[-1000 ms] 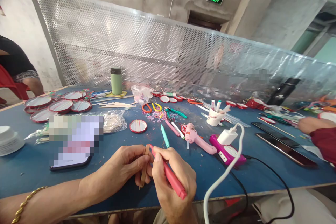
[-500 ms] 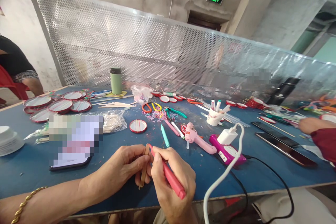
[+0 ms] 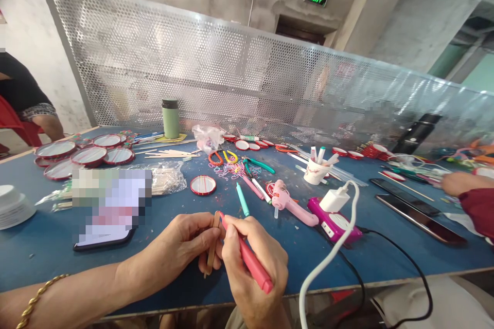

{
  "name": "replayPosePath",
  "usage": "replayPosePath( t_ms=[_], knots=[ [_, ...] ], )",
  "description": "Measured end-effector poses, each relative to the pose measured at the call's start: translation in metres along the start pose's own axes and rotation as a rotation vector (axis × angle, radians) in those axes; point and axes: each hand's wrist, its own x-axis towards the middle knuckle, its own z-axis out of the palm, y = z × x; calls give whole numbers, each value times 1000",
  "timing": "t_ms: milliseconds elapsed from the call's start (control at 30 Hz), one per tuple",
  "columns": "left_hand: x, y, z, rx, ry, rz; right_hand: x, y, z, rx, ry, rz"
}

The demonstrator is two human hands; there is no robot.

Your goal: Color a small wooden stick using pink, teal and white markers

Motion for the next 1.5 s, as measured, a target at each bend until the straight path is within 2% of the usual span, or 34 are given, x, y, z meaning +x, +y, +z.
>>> replayPosePath(
  t_ms=[1500],
  knots=[
    [-1,1,1,3,7,-26,-2,1,0,-24,6,-3]
  ],
)
